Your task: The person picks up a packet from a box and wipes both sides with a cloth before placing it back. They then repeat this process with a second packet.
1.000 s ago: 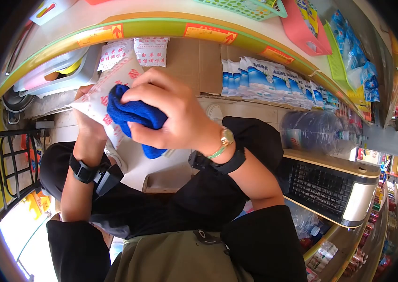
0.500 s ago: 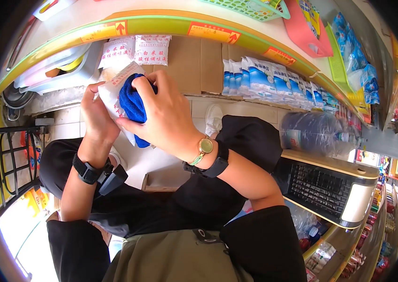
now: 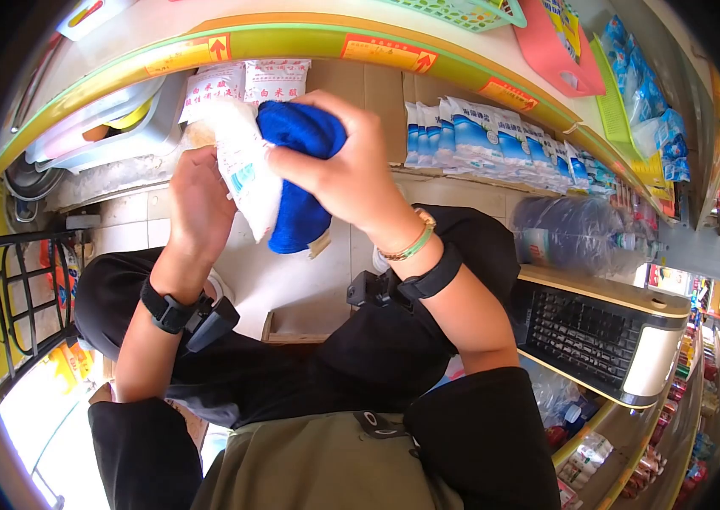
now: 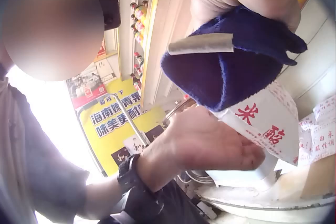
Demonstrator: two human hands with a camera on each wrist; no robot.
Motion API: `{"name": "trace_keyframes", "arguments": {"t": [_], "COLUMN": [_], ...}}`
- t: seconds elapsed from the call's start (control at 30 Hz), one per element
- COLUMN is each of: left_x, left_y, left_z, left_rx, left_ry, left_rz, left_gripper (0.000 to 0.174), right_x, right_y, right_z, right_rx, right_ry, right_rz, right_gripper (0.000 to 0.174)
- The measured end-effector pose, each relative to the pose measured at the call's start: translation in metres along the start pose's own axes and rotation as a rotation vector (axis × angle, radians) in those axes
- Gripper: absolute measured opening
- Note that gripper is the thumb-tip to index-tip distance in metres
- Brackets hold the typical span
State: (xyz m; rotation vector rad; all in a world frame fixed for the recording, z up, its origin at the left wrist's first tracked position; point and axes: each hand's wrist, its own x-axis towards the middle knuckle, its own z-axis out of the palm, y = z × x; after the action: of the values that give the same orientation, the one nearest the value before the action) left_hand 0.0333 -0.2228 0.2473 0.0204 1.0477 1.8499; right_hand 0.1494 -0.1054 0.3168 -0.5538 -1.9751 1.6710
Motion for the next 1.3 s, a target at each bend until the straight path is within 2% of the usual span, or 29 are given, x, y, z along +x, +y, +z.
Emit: {"name": "trace_keyframes", "arguments": {"t": [0.13, 0.23, 0.27, 0.33, 0.37, 0.4, 0.43, 0.5, 0.57, 0.67, 0.77, 0.83, 0.9, 0.97, 1.0, 1.03, 1.13, 1.17, 1.23, 1.3], "left_x": [-0.001, -0.007, -0.01, -0.016, -0.019, -0.022, -0.023, -0.024, -0.022, -0.02, -0.02, -0.016, -0.015, -0.015, -0.018, -0.019, -0.011, -0.009, -0.007, -0.005], "left_y": [-0.006, 0.001, 0.004, 0.012, 0.014, 0.015, 0.016, 0.016, 0.017, 0.018, 0.021, 0.018, 0.014, 0.012, 0.013, 0.013, 0.016, 0.018, 0.021, 0.024], "left_z": [0.013, 0.016, 0.017, 0.018, 0.021, 0.025, 0.028, 0.024, 0.021, 0.02, 0.025, 0.022, 0.023, 0.027, 0.03, 0.032, 0.024, 0.023, 0.021, 0.022], "left_rx": [0.068, -0.313, -0.313, -0.437, -0.438, -0.287, -0.136, -0.1, -0.062, -0.089, -0.121, -0.094, -0.074, -0.055, -0.074, -0.093, -0.109, -0.086, -0.108, -0.143], "left_ry": [-0.037, -0.281, -0.281, -0.419, -0.42, -0.364, -0.305, -0.319, -0.331, -0.346, -0.309, -0.338, -0.315, -0.296, -0.287, -0.278, -0.265, -0.26, -0.29, -0.216], "left_rz": [0.091, -0.035, -0.034, -0.06, -0.061, 0.028, 0.118, 0.111, 0.103, 0.085, 0.076, 0.039, 0.03, 0.013, 0.018, 0.021, 0.037, 0.074, 0.063, 0.093], "left_gripper": [0.057, 0.062, 0.062, 0.063, 0.063, 0.062, 0.062, 0.061, 0.06, 0.059, 0.056, 0.055, 0.055, 0.054, 0.055, 0.055, 0.055, 0.054, 0.053, 0.053], "right_x": [0.001, -0.001, -0.001, 0.002, 0.004, 0.005, 0.007, 0.007, 0.008, 0.01, 0.012, 0.014, 0.009, 0.009, 0.011, 0.012, 0.011, 0.01, 0.01, 0.01], "right_y": [-0.005, -0.007, -0.007, -0.013, -0.013, -0.012, -0.012, -0.015, -0.01, -0.021, -0.024, -0.027, -0.033, -0.025, -0.019, -0.015, -0.024, -0.023, -0.02, -0.022], "right_z": [-0.008, -0.005, -0.005, -0.011, -0.013, -0.016, -0.019, -0.02, -0.018, -0.023, -0.036, -0.041, -0.039, -0.026, -0.023, -0.018, -0.023, -0.025, -0.028, -0.029], "right_rx": [0.227, 0.341, 0.411, 0.465, 0.481, 0.48, 0.325, 0.076, -0.013, 0.074, 0.183, 0.199, 0.12, -0.042, -0.234, -0.244, -0.331, -0.329, -0.263, -0.204], "right_ry": [0.002, 0.009, 0.04, -0.02, -0.038, -0.039, -0.062, -0.091, -0.079, -0.088, 0.099, 0.154, 0.102, 0.049, -0.024, -0.049, -0.296, -0.294, -0.424, -0.525], "right_rz": [0.097, 0.13, 0.146, 0.188, 0.178, 0.178, 0.099, -0.052, -0.191, -0.12, -0.15, -0.257, -0.282, -0.416, -0.539, -0.601, -0.538, -0.538, -0.457, -0.443], "right_gripper": [0.033, 0.034, 0.034, 0.034, 0.034, 0.034, 0.035, 0.038, 0.037, 0.037, 0.037, 0.038, 0.037, 0.037, 0.037, 0.034, 0.034, 0.034, 0.032, 0.033]}}
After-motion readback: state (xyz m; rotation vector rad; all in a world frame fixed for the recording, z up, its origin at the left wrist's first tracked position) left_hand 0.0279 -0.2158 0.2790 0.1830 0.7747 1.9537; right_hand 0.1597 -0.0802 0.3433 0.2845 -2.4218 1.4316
